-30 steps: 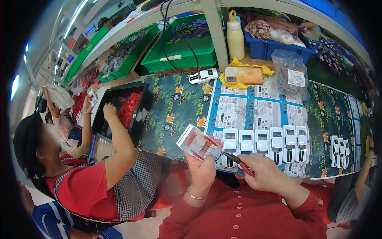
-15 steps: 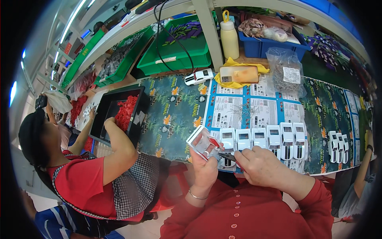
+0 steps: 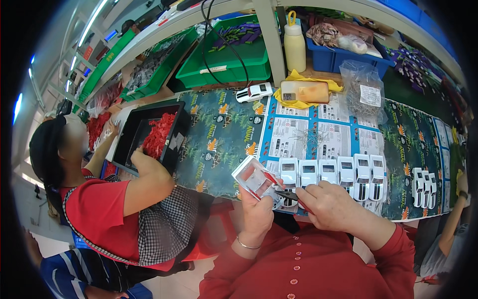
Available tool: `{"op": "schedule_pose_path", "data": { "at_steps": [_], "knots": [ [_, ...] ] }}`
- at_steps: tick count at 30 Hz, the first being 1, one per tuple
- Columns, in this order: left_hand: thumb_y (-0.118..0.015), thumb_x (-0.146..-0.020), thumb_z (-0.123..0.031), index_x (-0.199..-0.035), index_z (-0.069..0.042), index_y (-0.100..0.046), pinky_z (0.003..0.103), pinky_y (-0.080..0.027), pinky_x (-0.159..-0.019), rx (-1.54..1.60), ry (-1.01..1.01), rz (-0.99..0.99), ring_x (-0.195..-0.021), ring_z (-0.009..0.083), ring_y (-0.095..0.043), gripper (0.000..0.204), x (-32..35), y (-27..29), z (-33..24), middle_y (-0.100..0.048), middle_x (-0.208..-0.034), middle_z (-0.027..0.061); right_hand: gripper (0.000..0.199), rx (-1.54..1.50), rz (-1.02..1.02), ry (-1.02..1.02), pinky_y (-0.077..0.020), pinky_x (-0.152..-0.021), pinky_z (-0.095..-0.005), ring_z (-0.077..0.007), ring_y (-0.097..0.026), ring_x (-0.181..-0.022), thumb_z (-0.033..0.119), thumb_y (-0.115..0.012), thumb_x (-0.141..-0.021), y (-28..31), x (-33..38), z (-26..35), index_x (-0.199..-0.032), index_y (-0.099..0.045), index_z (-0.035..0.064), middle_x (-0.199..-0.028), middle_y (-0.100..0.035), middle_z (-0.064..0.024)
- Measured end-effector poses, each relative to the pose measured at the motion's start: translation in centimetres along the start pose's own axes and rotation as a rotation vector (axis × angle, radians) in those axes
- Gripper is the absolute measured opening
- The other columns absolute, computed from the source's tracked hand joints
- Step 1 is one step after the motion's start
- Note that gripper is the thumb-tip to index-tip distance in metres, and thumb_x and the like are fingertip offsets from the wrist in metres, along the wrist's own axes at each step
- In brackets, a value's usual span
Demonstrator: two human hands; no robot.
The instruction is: The person lines up toy car shells on a workbench, picks up the shells one by one, and works on the inside of each toy car body using pliers.
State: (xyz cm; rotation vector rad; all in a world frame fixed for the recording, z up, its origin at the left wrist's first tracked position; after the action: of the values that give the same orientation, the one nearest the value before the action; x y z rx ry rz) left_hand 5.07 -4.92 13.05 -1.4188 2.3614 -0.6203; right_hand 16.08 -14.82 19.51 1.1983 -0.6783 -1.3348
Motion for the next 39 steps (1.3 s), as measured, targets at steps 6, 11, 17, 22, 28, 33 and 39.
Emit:
{"op": "schedule_pose_path", "data": {
  "at_steps": [6,11,17,22,28,33,39],
  "knots": [
    [-0.031,-0.065,0.019,-0.135,-0.007,-0.026,0.044,-0.053,-0.087,0.092,0.039,-0.046,-0.105,0.0297,-0.057,0.075,0.0,0.0,-0.1,-0.048,-0.115,0.0185,0.046,0.035,0.015,0.002,-0.0499,-0.060,-0.0354,-0.0271,-0.059,-0.067,0.011,-0.070,-0.065,0.2,0.1,0.3,-0.106,-0.056,-0.0019,-0.081,-0.060,-0.0117],
    [-0.032,-0.067,0.019,-0.136,-0.007,-0.026,0.044,-0.053,-0.088,0.076,0.039,-0.039,-0.104,0.0297,-0.058,0.074,0.2,0.3,-0.1,-0.048,-0.115,0.0180,0.048,-0.003,0.041,-0.016,-0.0502,-0.063,-0.0355,-0.0267,-0.060,-0.071,0.013,-0.072,-0.065,0.2,0.0,0.2,-0.108,-0.056,-0.0006,-0.083,-0.060,-0.0110],
    [-0.040,-0.064,0.015,-0.138,-0.010,-0.028,0.044,-0.053,-0.083,0.027,0.029,0.013,-0.098,0.0293,-0.060,0.079,-0.9,0.4,-0.1,-0.051,-0.113,0.0172,0.045,-0.133,-0.028,-0.053,-0.0500,-0.067,-0.0380,-0.0295,-0.059,-0.073,0.014,-0.070,-0.069,-0.8,0.7,-0.6,-0.110,-0.055,0.0019,-0.086,-0.060,-0.0118],
    [-0.055,-0.070,0.004,-0.142,0.000,-0.022,0.035,-0.035,-0.102,-0.460,-0.093,-0.082,-0.118,0.0225,-0.042,0.079,-5.4,5.5,-1.5,-0.039,-0.131,0.0126,0.033,-0.168,-0.051,-0.160,-0.0496,-0.069,-0.0407,-0.0326,-0.060,-0.079,0.015,-0.064,-0.073,-0.1,2.4,-2.5,-0.104,-0.059,0.0018,-0.088,-0.061,-0.0147],
    [-0.071,-0.072,-0.013,-0.135,-0.009,-0.040,0.053,-0.032,-0.099,-1.670,-0.305,-0.388,-0.121,0.0379,-0.040,0.071,-9.6,14.2,-3.9,-0.045,-0.125,0.0214,0.036,0.003,0.012,-0.434,-0.0490,-0.074,-0.0446,-0.0353,-0.060,-0.084,0.016,-0.063,-0.070,1.4,4.2,-7.9,-0.103,-0.061,0.0020,-0.088,-0.061,-0.0162],
    [-0.074,-0.068,-0.012,-0.124,-0.010,-0.050,0.050,-0.035,-0.095,-1.796,-0.606,-0.093,-0.112,0.0357,-0.047,0.061,-8.2,7.0,-3.0,-0.052,-0.115,0.0161,0.038,0.036,0.094,-0.550,-0.0491,-0.079,-0.0439,-0.0360,-0.060,-0.090,0.018,-0.061,-0.070,1.0,3.0,-11.6,-0.105,-0.061,0.0018,-0.093,-0.063,-0.0173],
    [-0.068,-0.077,-0.033,-0.122,-0.010,-0.053,0.044,-0.049,-0.063,-1.547,-0.339,0.345,-0.078,0.0345,-0.059,0.052,-2.5,-1.1,3.0,-0.055,-0.091,0.0161,0.030,0.209,0.204,-0.478,-0.0510,-0.077,-0.0415,-0.0333,-0.063,-0.089,0.016,-0.061,-0.067,-0.6,-2.1,-12.5,-0.093,-0.066,0.0020,-0.089,-0.064,-0.0174]
  ]
}}
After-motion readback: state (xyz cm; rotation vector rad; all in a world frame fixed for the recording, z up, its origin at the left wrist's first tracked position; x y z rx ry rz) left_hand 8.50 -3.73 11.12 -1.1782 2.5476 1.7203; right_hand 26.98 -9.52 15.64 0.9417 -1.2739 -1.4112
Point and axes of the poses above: each hand's wrist, its own x-axis away from the middle knuckle, its own y-axis out of the back of the hand, z = x × y, the point moved 7 cm from there along -x, towards the middle knuckle
